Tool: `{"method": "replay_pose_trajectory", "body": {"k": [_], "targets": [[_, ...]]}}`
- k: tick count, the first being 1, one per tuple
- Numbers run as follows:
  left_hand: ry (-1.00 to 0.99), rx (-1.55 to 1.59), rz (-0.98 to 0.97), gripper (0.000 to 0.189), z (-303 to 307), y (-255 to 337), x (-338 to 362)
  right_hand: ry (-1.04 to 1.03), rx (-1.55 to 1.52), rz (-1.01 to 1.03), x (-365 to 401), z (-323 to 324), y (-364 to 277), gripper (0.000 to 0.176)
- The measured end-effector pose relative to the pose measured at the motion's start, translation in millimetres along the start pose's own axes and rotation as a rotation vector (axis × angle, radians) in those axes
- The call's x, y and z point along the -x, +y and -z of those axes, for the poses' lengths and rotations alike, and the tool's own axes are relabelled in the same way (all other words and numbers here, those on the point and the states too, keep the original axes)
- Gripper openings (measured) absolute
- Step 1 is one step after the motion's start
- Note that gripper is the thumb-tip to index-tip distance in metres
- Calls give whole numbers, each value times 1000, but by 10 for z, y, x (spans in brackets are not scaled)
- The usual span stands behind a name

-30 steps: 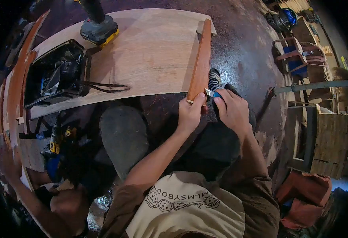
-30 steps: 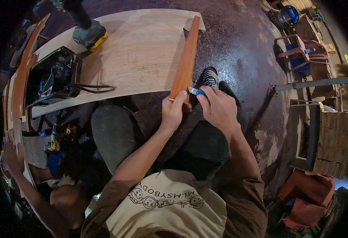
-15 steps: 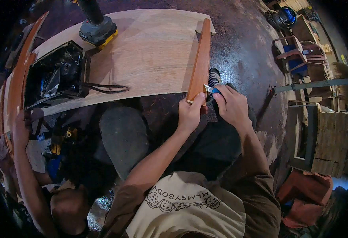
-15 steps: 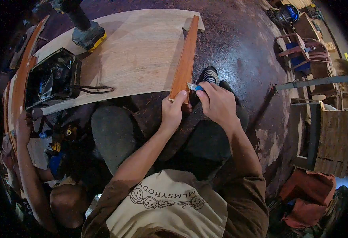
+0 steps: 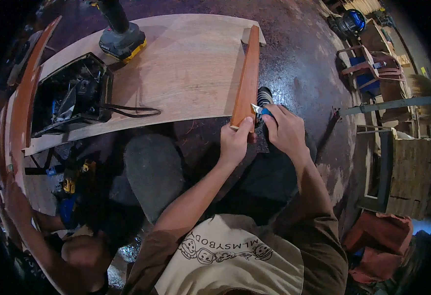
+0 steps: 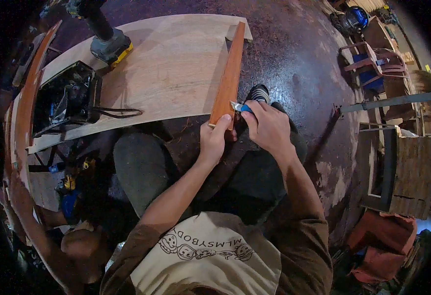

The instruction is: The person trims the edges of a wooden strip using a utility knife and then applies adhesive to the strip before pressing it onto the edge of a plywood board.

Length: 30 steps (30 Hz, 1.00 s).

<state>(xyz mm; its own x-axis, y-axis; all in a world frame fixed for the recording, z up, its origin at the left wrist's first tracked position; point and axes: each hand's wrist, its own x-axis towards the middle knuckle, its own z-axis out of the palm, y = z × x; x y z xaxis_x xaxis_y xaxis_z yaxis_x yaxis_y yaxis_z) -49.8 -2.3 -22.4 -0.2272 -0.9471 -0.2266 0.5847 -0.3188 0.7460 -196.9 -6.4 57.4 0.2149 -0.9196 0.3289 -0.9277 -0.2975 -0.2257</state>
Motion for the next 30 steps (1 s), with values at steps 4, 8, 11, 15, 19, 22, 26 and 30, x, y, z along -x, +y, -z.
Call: {"method": "replay_pose_trajectory", "body": {"k": [4, 8, 11, 15, 19, 22, 26, 30], "targets": [[13, 31, 14, 27, -24, 11, 11, -26, 16, -26, -38, 19, -6, 19], [14, 18, 1, 27, -26, 22, 9, -19, 7, -8, -46, -21, 61, 19], [8, 23, 0, 27, -27, 23, 7, 19, 14, 24, -55, -46, 93, 19], [6, 27, -7, 28, -10, -13, -12, 10, 8, 25, -81, -43, 103, 21], [4, 30, -3, 29, -10, -20, -13, 12, 1, 29, -103, -42, 106, 22], [2, 52, -3, 29, -20, -15, -22, 35, -11, 47, -120, -56, 121, 22], [3, 44, 3, 29, -31, 23, -6, 32, 5, 44, -136, -70, 143, 21], [16, 15, 20, 30, -37, 30, 9, 55, -15, 52, -189, -97, 180, 19]]}}
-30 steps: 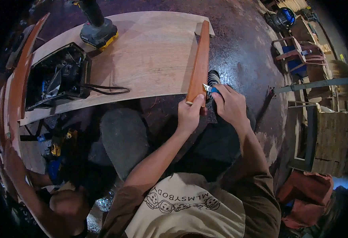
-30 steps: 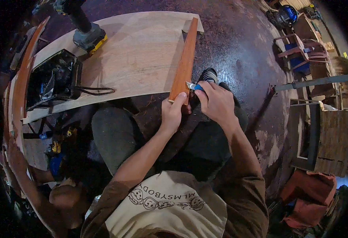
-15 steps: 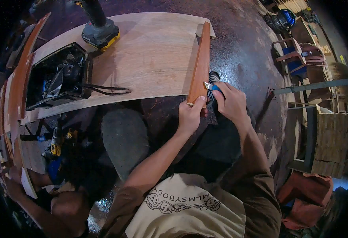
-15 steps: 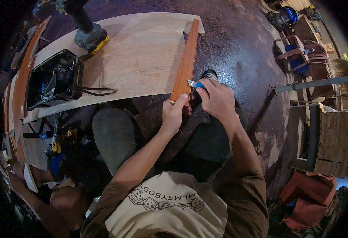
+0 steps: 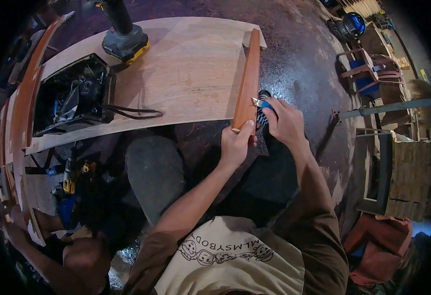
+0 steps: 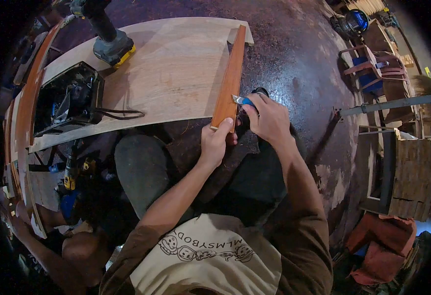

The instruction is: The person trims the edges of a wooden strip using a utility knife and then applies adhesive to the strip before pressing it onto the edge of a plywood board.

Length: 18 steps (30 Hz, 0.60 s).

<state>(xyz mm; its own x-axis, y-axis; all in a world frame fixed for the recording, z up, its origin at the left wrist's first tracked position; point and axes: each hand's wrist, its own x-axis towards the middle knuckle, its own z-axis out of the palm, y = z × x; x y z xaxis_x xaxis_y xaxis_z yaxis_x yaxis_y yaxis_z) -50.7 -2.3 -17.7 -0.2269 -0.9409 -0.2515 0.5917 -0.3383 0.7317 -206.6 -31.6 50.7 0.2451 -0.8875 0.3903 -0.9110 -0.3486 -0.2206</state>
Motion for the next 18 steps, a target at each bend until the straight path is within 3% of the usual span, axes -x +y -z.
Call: {"method": "replay_pose_trajectory", "body": {"k": [18], "targets": [[-2, -16, 21, 30, 8, -1, -27, -24, -8, 2, -244, -42, 188, 19]]}}
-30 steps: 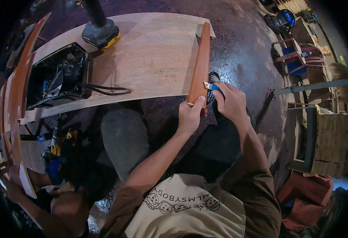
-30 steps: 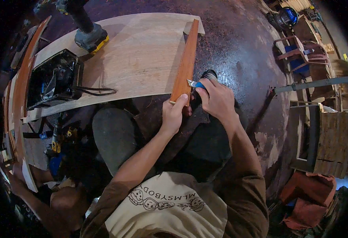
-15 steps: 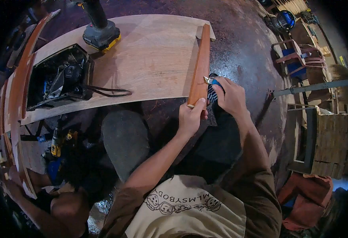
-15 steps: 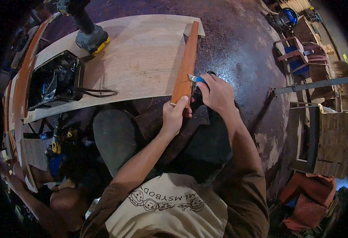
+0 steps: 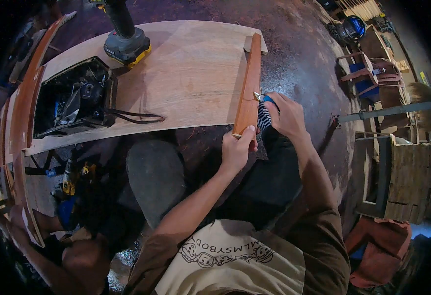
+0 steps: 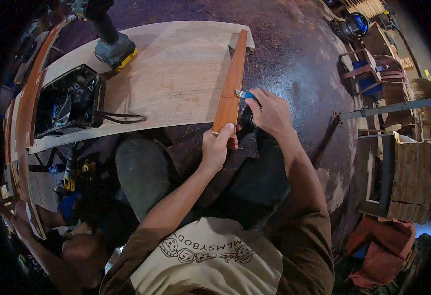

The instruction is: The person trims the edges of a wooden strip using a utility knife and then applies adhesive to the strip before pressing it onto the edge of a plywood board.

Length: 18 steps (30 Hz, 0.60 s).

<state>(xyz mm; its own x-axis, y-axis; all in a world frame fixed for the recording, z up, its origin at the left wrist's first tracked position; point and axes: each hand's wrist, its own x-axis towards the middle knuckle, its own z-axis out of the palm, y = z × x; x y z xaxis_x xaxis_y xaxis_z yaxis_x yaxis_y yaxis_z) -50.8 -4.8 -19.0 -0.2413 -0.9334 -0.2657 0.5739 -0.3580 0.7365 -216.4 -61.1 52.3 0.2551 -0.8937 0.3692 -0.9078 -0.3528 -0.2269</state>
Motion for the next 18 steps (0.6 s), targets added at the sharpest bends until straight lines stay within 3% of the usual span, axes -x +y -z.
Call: {"method": "replay_pose_trajectory", "body": {"k": [5, 8, 10, 11, 17, 18], "targets": [[-7, 12, 15, 29, -6, 16, 27, -1, 27, -7, -60, -62, 153, 20], [2, -127, 13, 28, 7, -14, 172, 23, 130, -152, -182, -108, 463, 26], [-66, -95, 63, 27, 11, -9, 274, -112, 179, -336, -303, -86, 708, 33], [-35, -114, 86, 27, 14, 38, 266, -116, 179, -335, -305, -114, 800, 33], [-24, -35, 30, 31, 29, 63, 273, -25, 50, -667, -68, -128, 863, 41], [-18, -23, 6, 31, 30, 78, 282, -19, -136, -671, -34, -147, 826, 40]]}}
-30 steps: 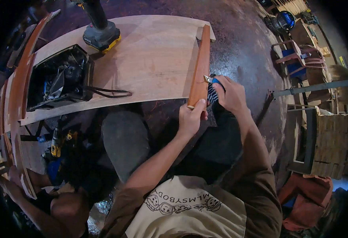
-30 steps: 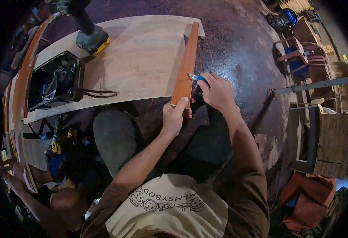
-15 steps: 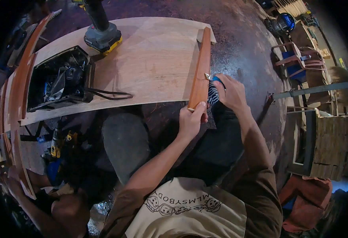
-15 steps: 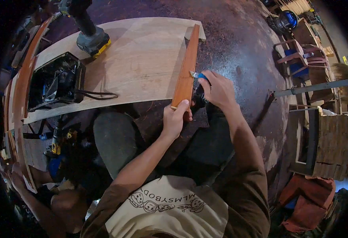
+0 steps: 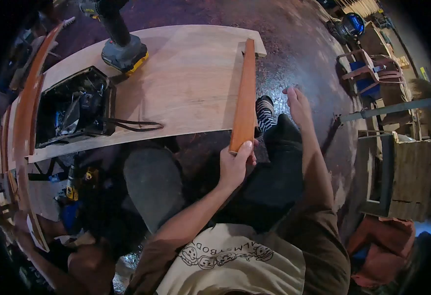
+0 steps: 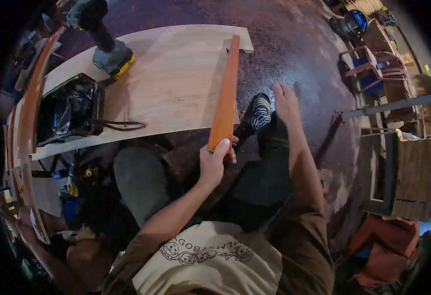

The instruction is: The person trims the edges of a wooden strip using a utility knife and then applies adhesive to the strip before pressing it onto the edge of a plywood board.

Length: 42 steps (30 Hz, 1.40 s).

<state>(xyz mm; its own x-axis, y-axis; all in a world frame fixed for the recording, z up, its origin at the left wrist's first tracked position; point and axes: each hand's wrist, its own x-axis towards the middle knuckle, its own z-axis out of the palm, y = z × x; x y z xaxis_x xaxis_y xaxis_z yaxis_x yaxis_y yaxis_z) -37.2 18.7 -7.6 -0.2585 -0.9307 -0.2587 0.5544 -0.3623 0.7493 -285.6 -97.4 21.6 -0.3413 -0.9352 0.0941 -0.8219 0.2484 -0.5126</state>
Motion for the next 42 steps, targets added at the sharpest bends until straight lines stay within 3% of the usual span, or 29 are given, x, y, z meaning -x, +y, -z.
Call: {"method": "replay_pose_trajectory", "body": {"k": [4, 9, 13, 16, 21, 23, 27, 29, 35, 37, 42], "targets": [[-42, -42, -26, 39, 78, -59, -35, -75, -365, 79, 350, -36, -207, 36], [-45, 101, 131, 83, 196, -203, -53, -109, -408, 136, 584, -10, -344, 34], [-186, 380, 360, 86, 232, 92, -134, -90, -375, 231, 694, 76, -432, 34], [-221, 303, 402, 83, 198, 254, -192, -147, -426, 218, 677, 79, -502, 34], [-207, 257, 384, 73, 140, 257, -246, -204, -440, 148, 526, -71, -587, 35], [-201, 245, 354, 71, 139, 241, -264, -325, -419, 12, 485, -26, -739, 36], [-190, 251, 391, 68, 148, 231, -277, -367, -412, 94, 420, -121, -738, 28], [-167, 255, 391, 67, 137, 240, -272, -521, -539, -2, 384, -35, -766, 31], [-96, 241, 337, 68, 76, 258, -256, -609, -618, -120, 351, 21, -728, 20], [-205, 265, 364, 66, 146, 232, -274, -599, -628, -142, 388, 34, -756, 17], [-163, 277, 343, 64, 113, 222, -266, -635, -735, -156, 401, 5, -689, 14]]}}
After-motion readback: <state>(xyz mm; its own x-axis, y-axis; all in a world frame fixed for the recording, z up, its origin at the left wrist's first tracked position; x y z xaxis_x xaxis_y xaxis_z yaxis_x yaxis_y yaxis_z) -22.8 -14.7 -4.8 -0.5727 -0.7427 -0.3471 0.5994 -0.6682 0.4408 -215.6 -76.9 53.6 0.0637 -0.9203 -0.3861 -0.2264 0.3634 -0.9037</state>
